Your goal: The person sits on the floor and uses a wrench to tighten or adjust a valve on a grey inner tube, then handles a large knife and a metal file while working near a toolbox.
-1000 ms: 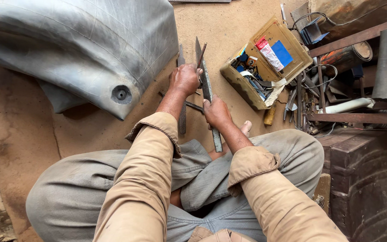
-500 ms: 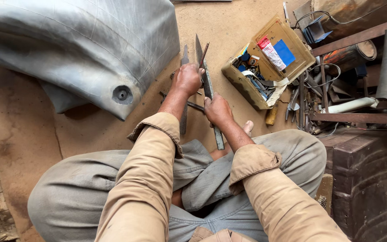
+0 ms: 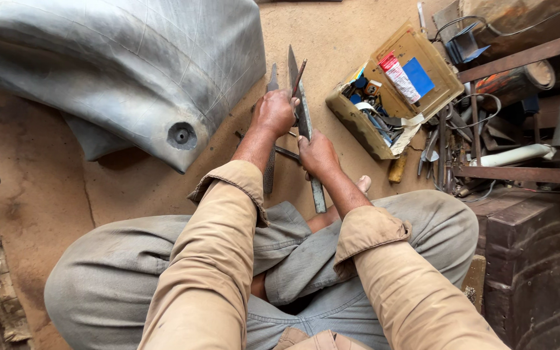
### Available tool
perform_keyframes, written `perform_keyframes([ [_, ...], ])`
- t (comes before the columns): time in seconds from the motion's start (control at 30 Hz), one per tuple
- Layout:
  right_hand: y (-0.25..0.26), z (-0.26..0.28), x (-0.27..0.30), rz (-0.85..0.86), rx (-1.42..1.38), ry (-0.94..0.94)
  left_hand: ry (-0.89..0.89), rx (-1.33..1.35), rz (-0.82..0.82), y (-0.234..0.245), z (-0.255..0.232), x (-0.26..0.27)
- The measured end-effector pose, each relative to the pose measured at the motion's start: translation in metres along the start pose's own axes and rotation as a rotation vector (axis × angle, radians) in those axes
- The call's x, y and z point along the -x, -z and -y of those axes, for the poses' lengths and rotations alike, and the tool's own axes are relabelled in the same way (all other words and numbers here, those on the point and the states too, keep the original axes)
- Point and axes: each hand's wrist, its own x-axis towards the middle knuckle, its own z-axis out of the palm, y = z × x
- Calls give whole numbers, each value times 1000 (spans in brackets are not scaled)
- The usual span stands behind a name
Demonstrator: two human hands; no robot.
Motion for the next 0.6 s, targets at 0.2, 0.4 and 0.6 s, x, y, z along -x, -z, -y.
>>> perform_keyframes([
  [0.2, 0, 1, -11, -5, -19, 38, 12, -10, 15, 3, -2, -3],
  [0.4, -3, -1, -17, -1, -70, 45, 34, -9, 26, 8, -10, 1],
  [0.6, -12, -18, -33, -59, -17, 118, 73, -13, 47, 6, -11, 1],
])
